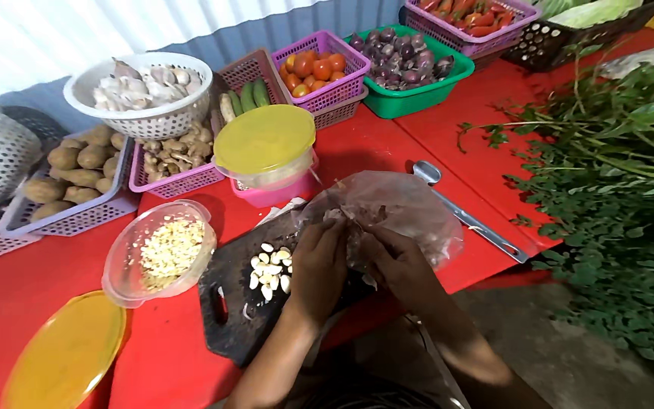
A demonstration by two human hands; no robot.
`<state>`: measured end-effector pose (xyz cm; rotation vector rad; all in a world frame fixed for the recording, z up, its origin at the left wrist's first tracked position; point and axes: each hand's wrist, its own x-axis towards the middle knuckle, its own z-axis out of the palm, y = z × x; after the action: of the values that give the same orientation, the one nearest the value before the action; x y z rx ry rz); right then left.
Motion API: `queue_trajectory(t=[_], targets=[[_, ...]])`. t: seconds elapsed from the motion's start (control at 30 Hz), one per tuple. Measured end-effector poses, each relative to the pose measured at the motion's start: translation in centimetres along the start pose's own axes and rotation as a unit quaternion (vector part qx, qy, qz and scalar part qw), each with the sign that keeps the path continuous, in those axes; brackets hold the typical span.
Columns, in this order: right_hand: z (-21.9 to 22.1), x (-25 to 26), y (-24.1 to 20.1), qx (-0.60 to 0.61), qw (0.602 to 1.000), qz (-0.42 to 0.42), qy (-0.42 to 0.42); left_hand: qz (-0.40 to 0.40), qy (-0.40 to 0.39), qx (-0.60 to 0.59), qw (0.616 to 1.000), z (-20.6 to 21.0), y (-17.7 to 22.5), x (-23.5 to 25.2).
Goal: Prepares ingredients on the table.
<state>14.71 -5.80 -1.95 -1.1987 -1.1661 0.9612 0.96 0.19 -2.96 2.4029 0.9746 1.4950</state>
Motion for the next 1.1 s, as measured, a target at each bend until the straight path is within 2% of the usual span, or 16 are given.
queue_trajectory(t=[0.07, 0.13, 0.23, 0.33, 0.37, 0.4, 0.5, 0.53, 0.57, 0.6, 0.67, 0.73, 0.83, 0.9, 1.03, 1.1], targets=[[0.5, 0.3, 0.0, 0.046, 0.999, 0.017, 0.024, 0.02, 0.003, 0.029, 0.999, 0.3, 0.1, 0.1], [0.3, 0.6, -0.1, 0.097, 0.994, 0.051, 0.017, 0.011, 0.0, 0.007, 1.0, 0.5, -0.1, 0.2], [-0.7, 0.8, -0.7, 0.189, 0.975, 0.114, -0.033, -0.079, -0.019, -0.171, 0.982, 0.0, -0.7, 0.5], [-1.7, 1.0, -1.1, 0.277, 0.944, 0.164, -0.077, -0.185, -0.041, -0.343, 0.92, -0.4, -0.9, 1.0], [-1.9, 1.1, -1.0, 0.308, 0.93, 0.176, -0.095, -0.232, -0.044, -0.399, 0.886, -0.3, -0.9, 1.0], [-2.2, 1.2, -0.8, 0.341, 0.915, 0.181, -0.115, -0.288, -0.043, -0.465, 0.836, -0.2, -0.8, 1.1], [-2.7, 1.3, -0.1, 0.413, 0.877, 0.188, -0.157, -0.428, -0.026, -0.625, 0.652, 0.3, -0.2, 1.7], [-2.6, 1.3, 0.0, 0.416, 0.877, 0.184, -0.153, -0.463, -0.023, -0.648, 0.605, 0.5, -0.1, 1.9], [-2.4, 1.2, 0.0, 0.398, 0.892, 0.168, -0.134, -0.494, -0.021, -0.653, 0.574, 0.6, 0.0, 2.3], [-2.1, 1.1, 0.0, 0.349, 0.921, 0.139, -0.105, -0.524, -0.021, -0.642, 0.56, 0.6, 0.2, 2.7], [-1.2, 0.8, 0.0, 0.211, 0.975, 0.064, -0.024, -0.559, -0.02, -0.606, 0.565, 0.4, 0.3, 3.4], [-0.9, 0.6, 0.5, 0.131, 0.991, 0.013, 0.01, -0.555, -0.03, -0.584, 0.592, 0.1, 0.3, 3.7], [-1.2, 0.8, 0.6, 0.131, 0.991, 0.026, 0.019, -0.52, -0.047, -0.562, 0.641, -0.2, -0.3, 3.5], [-1.8, 1.1, 0.4, 0.133, 0.989, 0.039, 0.042, -0.516, -0.043, -0.547, 0.658, -0.4, -0.8, 3.2], [-0.8, 1.6, 0.1, 0.124, 0.991, 0.052, 0.013, -0.51, -0.091, -0.541, 0.662, -0.6, -0.8, 3.4], [0.0, 1.6, 0.0, 0.135, 0.989, 0.053, 0.001, -0.514, -0.084, -0.547, 0.655, -0.4, -0.6, 3.7]])
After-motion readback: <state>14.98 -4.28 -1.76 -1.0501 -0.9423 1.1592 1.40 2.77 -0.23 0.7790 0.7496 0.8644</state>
